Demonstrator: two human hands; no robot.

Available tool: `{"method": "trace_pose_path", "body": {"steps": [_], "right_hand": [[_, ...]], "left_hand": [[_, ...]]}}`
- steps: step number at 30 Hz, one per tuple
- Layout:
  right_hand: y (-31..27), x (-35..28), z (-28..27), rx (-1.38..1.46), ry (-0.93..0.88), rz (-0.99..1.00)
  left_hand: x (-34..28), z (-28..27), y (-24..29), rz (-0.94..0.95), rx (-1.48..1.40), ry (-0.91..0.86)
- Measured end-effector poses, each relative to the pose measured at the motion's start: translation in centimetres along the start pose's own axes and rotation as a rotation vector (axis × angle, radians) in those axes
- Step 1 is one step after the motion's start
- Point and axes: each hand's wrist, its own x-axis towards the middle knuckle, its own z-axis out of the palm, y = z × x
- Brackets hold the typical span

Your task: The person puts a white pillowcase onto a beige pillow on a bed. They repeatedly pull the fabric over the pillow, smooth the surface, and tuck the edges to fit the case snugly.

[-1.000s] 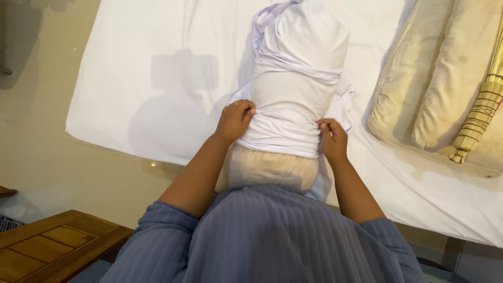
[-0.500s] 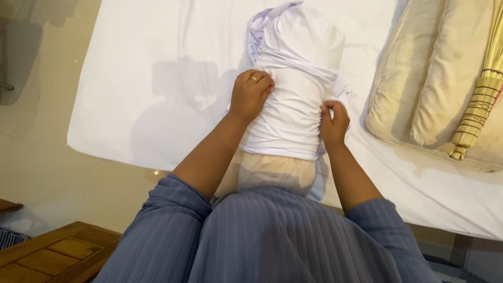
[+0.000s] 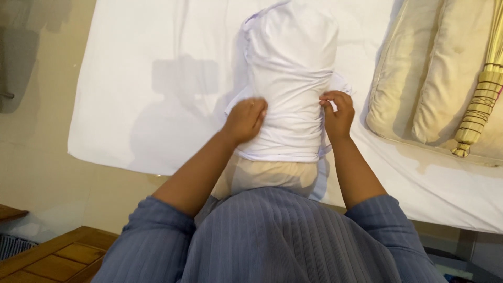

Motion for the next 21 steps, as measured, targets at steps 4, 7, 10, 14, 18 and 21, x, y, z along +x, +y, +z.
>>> {"method": "trace_pose_path", "body": {"steps": [4, 7, 10, 14, 18, 21], "right_hand": [[-0.8, 0.8, 1.3, 0.135, -0.077, -0.037], [-1.8, 0.5, 1.3, 0.120, -0.171, 0.016], [-2.7, -1.8, 0.6, -0.034, -0.292, 0.055], [-3.2, -5.2, 0.2, -0.094, -0.293, 0.120], [-5.7, -5.5, 0.2, -0.170, -0.275, 0.194], [-6.4, -4.6, 1.4, -0.190, -0.216, 0.220]], "left_hand": [[-2.9, -1.6, 1.6, -0.080, -0.091, -0.074], [-4.1, -2.9, 0.8, -0.149, -0.132, -0.052], [-4.3, -3.9, -1.7, -0.185, -0.136, -0.075], [-2.9, -4.4, -3.9, -0.179, -0.072, -0.143], [-3.3, -2.4, -3.9, -0.233, -0.159, -0.175], [-5.9, -1.5, -3.8, -0.289, -0.209, -0.238]]}}
